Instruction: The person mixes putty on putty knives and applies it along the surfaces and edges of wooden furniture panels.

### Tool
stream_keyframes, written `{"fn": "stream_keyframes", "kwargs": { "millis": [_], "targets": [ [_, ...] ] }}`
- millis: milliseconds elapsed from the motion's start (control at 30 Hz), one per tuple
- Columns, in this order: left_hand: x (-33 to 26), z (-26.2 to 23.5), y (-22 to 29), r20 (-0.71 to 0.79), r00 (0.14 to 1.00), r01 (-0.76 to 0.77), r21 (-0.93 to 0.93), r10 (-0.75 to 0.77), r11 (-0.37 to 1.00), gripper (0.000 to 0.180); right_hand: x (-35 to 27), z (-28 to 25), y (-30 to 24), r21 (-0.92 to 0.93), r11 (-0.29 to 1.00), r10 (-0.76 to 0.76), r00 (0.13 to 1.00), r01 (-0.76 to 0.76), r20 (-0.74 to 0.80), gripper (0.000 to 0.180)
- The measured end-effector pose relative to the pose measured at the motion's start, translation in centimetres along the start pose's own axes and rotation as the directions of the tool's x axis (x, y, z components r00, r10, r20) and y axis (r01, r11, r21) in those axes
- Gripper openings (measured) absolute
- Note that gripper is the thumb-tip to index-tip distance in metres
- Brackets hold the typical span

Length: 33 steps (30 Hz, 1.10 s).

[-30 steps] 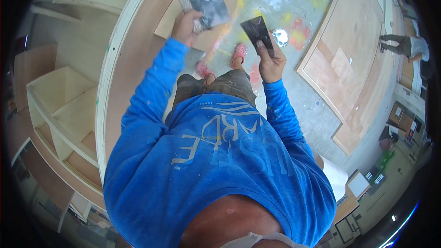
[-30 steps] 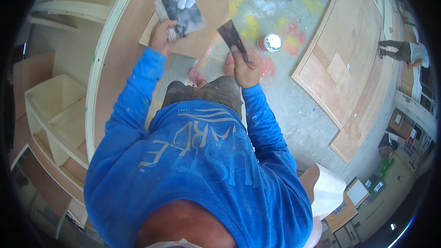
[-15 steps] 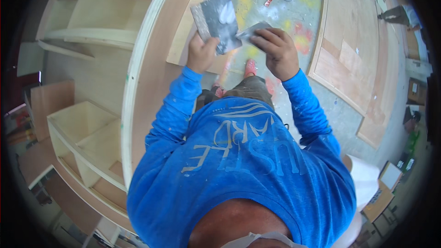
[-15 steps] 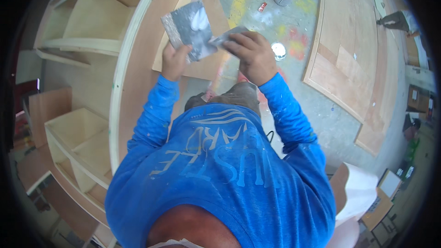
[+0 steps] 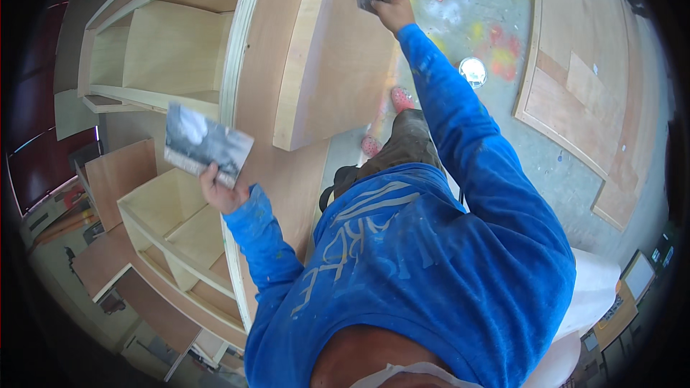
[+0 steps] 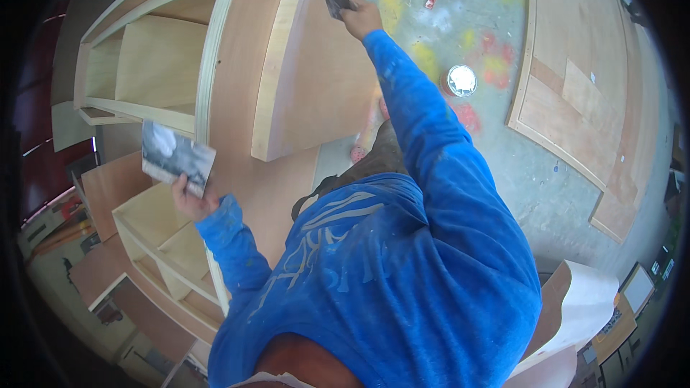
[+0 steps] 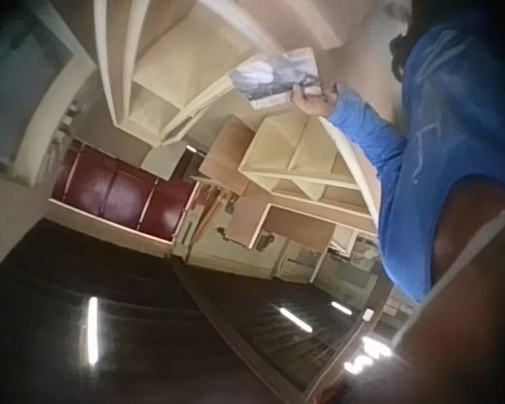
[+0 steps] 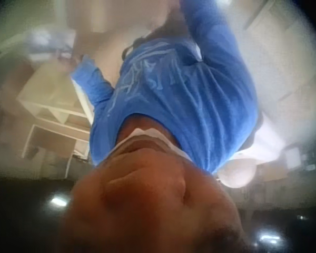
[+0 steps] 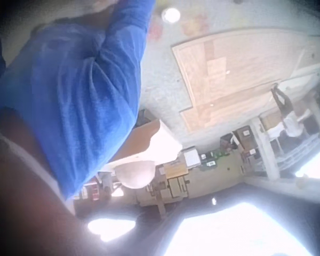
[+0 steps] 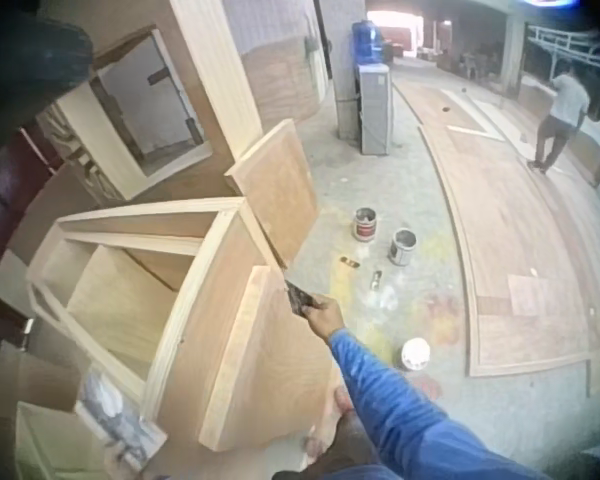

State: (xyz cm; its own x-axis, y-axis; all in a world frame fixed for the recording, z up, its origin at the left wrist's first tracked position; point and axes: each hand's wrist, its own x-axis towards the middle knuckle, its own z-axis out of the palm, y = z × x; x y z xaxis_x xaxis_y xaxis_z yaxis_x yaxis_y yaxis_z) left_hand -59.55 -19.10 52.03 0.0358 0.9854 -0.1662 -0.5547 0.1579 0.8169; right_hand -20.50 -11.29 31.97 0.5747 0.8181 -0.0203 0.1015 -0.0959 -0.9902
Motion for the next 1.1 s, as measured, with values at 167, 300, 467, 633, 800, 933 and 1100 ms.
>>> {"fn": "stream_keyframes", "kwargs": {
  "millis": [167, 300, 467, 633, 800, 933, 1100],
  "targets": [
    [-0.8, 0.5, 0.0, -0.213, 0.968, -0.119, 0.070, 0.132, 0.990, 0.048, 6.6, 3.5, 3.1, 0.077, 0.996, 0.040, 0.998, -0.036, -0.049, 0.033],
    [-1.5, 1.9, -0.6, -0.245, 0.960, -0.109, 0.115, 0.135, 0.987, 0.045, 8.7, 5.2, 4.6, 0.068, 0.995, 0.068, 0.998, -0.068, 0.006, 0.035],
    [-1.4, 3.2, -1.4, -0.305, 0.947, -0.062, 0.134, 0.100, 0.989, 0.043, 7.8, 6.7, 4.3, -0.003, 1.000, 0.000, 0.997, 0.000, -0.073, 0.031],
    [-1.1, 3.6, -2.1, -0.308, 0.942, -0.105, 0.114, 0.136, 0.988, 0.045, 4.7, 5.9, 4.0, -0.107, 0.986, -0.121, 0.991, 0.126, 0.053, 0.027],
    [0.2, 2.5, -1.7, -0.400, 0.894, -0.176, 0.100, 0.201, 0.979, 0.048, 5.5, 5.3, 4.9, 0.130, 0.991, -0.023, 1.000, 0.020, 0.021, 0.027],
    [0.9, 0.8, 0.0, -0.220, 0.963, -0.136, 0.099, 0.155, 0.986, 0.042, 6.5, 5.7, 5.2, -0.039, 0.999, 0.009, 1.000, -0.009, 0.008, 0.029],
    [1.2, -1.2, 0.5, -0.204, 0.967, -0.130, 0.127, 0.154, 0.983, 0.041, 4.8, 7.4, 5.4, 0.052, 0.987, -0.152, 0.987, 0.155, -0.056, 0.032]
  ]
}}
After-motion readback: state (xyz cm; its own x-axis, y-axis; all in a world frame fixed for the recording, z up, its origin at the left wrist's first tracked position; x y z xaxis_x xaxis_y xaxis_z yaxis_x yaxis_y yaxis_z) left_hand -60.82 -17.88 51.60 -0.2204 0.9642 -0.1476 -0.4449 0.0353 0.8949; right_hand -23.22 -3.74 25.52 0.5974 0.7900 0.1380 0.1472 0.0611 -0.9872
